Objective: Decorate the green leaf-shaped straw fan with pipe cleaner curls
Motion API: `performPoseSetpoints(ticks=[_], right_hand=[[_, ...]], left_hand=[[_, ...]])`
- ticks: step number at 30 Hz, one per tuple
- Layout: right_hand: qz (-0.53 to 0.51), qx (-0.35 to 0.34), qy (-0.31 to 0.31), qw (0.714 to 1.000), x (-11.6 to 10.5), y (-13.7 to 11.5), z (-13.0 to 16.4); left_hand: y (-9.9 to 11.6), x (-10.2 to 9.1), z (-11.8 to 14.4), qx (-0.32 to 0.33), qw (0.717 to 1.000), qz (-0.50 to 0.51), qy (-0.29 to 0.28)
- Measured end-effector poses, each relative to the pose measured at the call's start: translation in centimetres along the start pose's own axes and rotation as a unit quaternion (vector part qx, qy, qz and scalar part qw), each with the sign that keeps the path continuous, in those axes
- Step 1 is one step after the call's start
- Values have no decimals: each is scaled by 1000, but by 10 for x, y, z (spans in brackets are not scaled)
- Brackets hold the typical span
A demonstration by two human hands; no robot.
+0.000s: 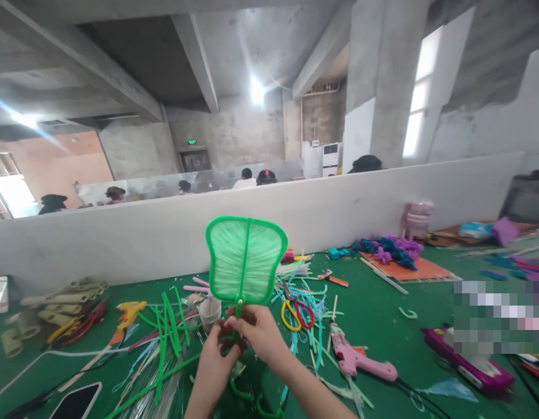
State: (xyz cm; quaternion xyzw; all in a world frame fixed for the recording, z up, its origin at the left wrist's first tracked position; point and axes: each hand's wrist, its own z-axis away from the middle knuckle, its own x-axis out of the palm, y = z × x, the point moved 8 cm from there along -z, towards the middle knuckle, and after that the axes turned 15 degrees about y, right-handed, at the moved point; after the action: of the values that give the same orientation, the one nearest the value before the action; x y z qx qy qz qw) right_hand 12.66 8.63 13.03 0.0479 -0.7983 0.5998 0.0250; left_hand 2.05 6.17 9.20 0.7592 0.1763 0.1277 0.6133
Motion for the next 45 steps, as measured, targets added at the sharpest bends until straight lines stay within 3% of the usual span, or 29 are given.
performPoseSetpoints(ticks=[4, 9, 11, 13, 16, 25, 31, 33, 37, 45], right_hand=[[45, -31, 17, 998, -11, -6, 6], [134, -57, 20, 989, -53, -25, 4], [115, -47, 62, 990, -83, -40, -4], [27, -71, 145, 986, -115, -64, -12], [-24, -83, 208, 974, -140, -85, -21], [16, -115, 250, 961, -137, -85, -31], [21, -144, 307, 941, -151, -89, -15], [58, -147, 291, 943, -145, -85, -9], [147, -114, 200, 962, -116, -64, -7], [180, -154, 200, 951, -97, -58, -13]], left_hand=[[2, 3, 3, -2, 1000, 0, 4], [9, -19, 9, 21, 998, -44, 50], [11, -31, 10, 30, 994, -81, 69], [10, -39, 10, 30, 991, -102, 78], [7, -39, 11, 18, 991, -110, 69], [7, -36, 23, 11, 992, -90, 88], [-1, -41, 20, -5, 992, -87, 86], [1, -44, 21, 3, 991, -89, 101], [0, -45, 21, 7, 990, -101, 102], [-9, -60, 18, 54, 980, -171, 90]])
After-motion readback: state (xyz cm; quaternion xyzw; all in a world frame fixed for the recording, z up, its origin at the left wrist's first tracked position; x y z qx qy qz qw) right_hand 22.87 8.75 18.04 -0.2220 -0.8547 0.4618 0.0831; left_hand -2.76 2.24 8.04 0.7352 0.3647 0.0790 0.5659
